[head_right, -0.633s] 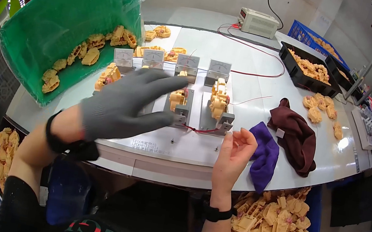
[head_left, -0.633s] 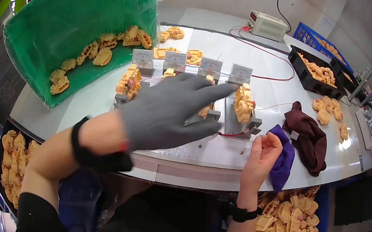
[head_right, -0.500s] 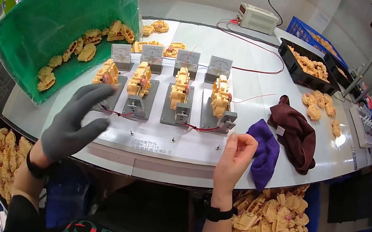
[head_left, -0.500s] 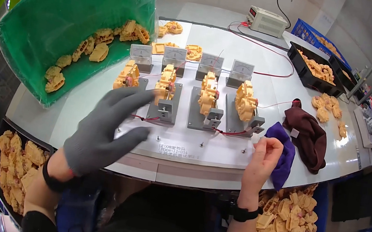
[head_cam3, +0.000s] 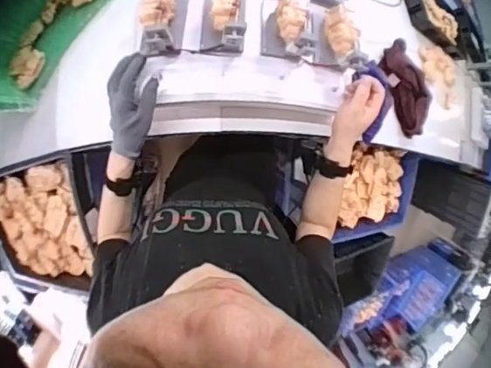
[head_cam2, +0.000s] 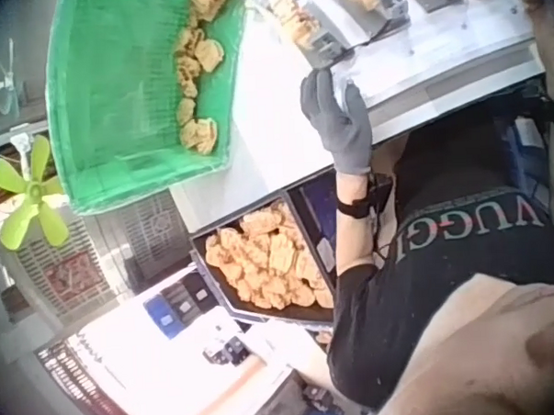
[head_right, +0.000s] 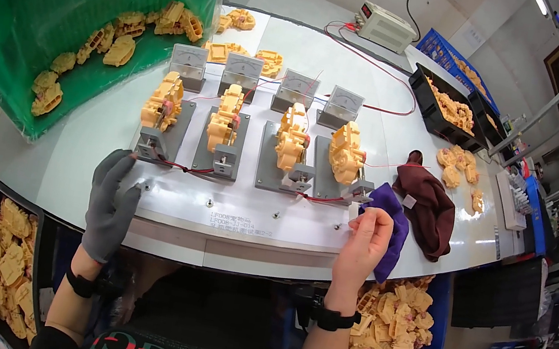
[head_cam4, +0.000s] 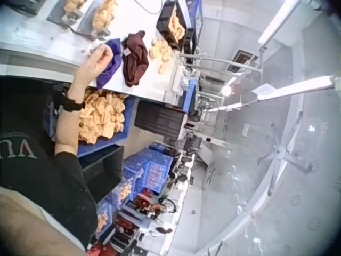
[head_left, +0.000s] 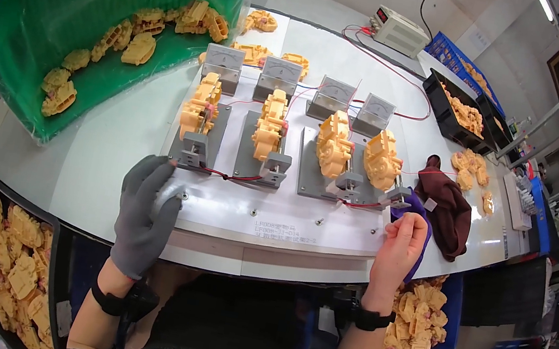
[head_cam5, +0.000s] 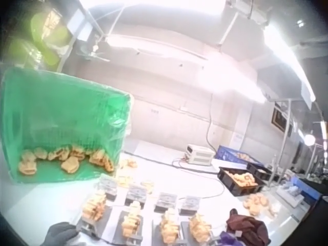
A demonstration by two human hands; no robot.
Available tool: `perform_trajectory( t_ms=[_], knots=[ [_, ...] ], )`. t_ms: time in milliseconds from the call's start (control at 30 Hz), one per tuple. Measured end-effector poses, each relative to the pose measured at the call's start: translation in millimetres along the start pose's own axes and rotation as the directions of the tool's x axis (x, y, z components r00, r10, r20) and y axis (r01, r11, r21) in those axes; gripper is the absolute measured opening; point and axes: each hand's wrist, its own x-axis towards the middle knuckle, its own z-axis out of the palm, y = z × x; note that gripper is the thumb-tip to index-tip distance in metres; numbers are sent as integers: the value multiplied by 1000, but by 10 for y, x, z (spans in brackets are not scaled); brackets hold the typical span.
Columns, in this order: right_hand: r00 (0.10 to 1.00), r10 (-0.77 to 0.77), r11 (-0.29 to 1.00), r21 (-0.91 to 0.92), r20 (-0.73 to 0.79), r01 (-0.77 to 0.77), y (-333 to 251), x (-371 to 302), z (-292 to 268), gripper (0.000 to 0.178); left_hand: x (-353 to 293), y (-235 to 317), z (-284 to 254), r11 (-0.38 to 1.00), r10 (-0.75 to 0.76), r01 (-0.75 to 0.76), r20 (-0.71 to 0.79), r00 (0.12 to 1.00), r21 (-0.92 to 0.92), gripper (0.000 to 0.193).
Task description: The recorder is assembling small plastic toy housing components onto a testing or assembly jig.
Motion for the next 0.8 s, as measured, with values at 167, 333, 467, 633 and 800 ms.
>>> perform_trajectory(
  t_ms=[167,333,467,633,800],
  knots=[
    [997,-31,982,-186,68,43,-112,-98,37,11,131,-58,33,997,25,-32,92,995,77,26],
    [979,-39,939,-327,201,104,-38,-163,61,11,117,-132,75,998,-19,15,72,997,66,22],
    [988,-42,933,-349,147,91,21,-172,54,8,77,-154,57,998,-60,60,48,997,-15,25],
    [984,-100,812,-559,150,168,-111,-104,-178,11,95,-160,89,996,-62,67,71,995,-67,25],
    [934,-131,619,-708,332,339,-75,-132,-196,13,102,-175,96,998,-47,49,59,997,-47,20]
  ],
)
